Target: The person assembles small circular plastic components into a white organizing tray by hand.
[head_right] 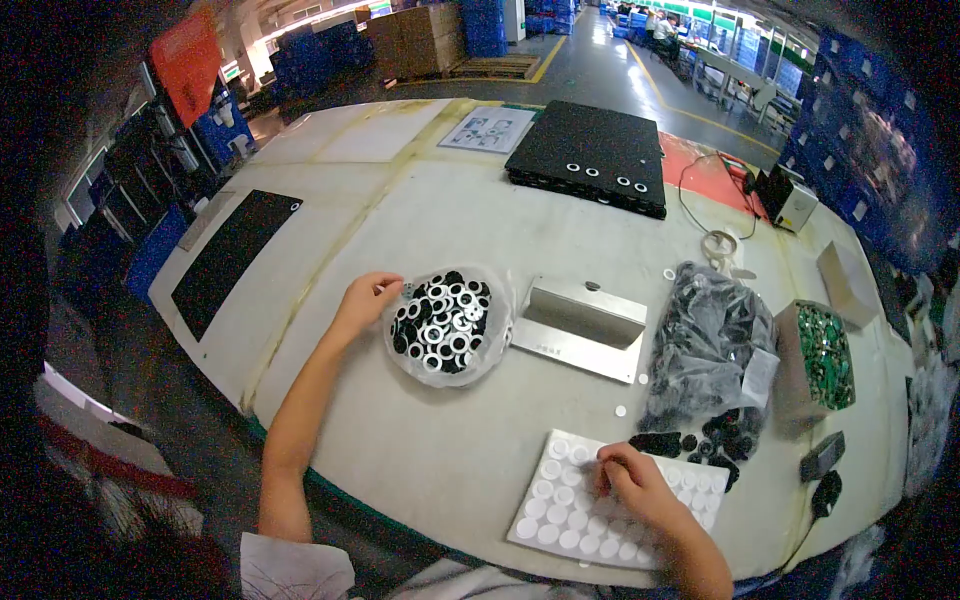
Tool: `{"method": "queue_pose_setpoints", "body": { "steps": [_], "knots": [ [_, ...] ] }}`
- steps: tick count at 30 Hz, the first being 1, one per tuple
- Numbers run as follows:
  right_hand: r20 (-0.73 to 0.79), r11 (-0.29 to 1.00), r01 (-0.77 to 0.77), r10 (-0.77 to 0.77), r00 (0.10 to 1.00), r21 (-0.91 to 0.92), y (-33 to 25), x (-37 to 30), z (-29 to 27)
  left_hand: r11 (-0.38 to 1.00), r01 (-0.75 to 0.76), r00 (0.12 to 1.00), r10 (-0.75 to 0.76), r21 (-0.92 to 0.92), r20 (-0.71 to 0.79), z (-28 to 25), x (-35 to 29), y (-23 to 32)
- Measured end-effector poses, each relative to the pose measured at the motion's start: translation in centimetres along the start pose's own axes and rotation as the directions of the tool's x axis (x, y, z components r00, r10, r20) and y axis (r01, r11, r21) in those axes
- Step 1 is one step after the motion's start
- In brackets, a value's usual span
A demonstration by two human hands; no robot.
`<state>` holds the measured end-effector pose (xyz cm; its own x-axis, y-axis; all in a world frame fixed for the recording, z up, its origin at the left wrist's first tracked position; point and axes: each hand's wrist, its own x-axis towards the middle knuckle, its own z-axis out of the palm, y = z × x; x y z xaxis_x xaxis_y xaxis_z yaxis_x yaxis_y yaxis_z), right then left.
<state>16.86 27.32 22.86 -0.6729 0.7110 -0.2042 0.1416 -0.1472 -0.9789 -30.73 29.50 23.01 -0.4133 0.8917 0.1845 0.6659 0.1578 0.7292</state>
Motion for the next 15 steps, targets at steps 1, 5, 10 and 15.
{"method": "queue_pose_setpoints", "body": {
  "steps": [1,5,10,15],
  "knots": [
    [0.0,1.0,-0.004,0.004,1.0,-0.002,0.0,0.0,0.1,1.0,-0.001,1.0,0.001,0.003,0.004,0.2,-0.1,-0.1],
    [0.007,0.999,0.009,-0.009,1.0,-0.048,-0.1,0.0,-0.2,1.0,0.022,0.998,-0.021,0.013,-0.051,0.6,-0.7,0.9],
    [0.021,0.998,0.03,-0.029,0.999,-0.058,0.1,0.0,-0.4,0.998,0.014,0.987,-0.003,0.067,-0.16,0.8,-1.6,3.5],
    [0.022,0.999,0.004,-0.003,1.0,-0.053,-0.6,-0.1,-0.2,0.982,-0.156,0.986,0.148,-0.106,-0.079,0.6,-2.7,7.4]
  ]
}}
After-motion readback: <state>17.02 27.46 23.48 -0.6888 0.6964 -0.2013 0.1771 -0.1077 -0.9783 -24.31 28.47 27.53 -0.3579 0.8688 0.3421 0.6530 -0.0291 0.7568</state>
